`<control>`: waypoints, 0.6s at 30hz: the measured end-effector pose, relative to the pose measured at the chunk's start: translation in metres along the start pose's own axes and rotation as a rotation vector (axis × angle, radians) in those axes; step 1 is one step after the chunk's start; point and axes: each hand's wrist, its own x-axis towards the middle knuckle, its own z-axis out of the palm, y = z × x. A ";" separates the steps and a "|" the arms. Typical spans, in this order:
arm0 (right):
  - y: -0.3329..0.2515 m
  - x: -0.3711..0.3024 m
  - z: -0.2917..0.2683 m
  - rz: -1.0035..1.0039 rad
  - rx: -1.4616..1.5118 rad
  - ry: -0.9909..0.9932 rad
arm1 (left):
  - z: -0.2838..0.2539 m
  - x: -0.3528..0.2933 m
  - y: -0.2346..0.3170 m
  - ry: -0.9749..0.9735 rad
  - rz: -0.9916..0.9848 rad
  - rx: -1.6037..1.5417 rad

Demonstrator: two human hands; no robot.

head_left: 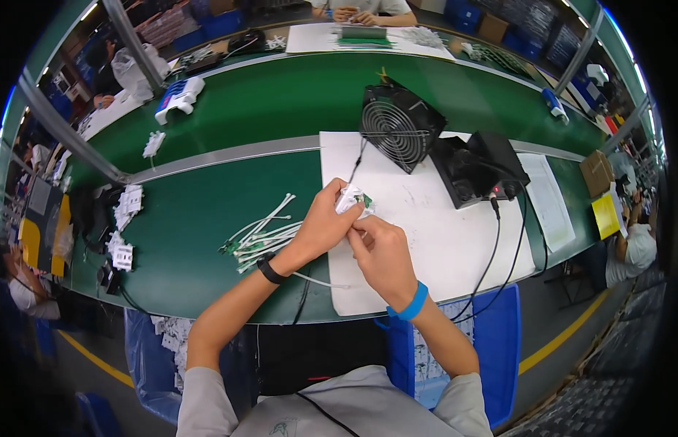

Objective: Soldering wires onto small circuit boards for light fixture components at an assembly line station.

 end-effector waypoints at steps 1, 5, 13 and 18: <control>0.003 -0.003 -0.009 -0.032 -0.030 -0.021 | 0.003 0.005 -0.005 -0.088 -0.032 0.005; 0.029 0.005 -0.063 0.197 0.057 0.093 | 0.020 0.012 -0.019 -0.146 0.035 0.148; 0.077 0.072 -0.146 0.302 0.047 0.495 | 0.039 0.020 -0.017 -0.336 0.099 0.325; 0.109 0.089 -0.156 0.185 -0.043 0.580 | 0.039 0.029 -0.013 -0.297 0.142 0.457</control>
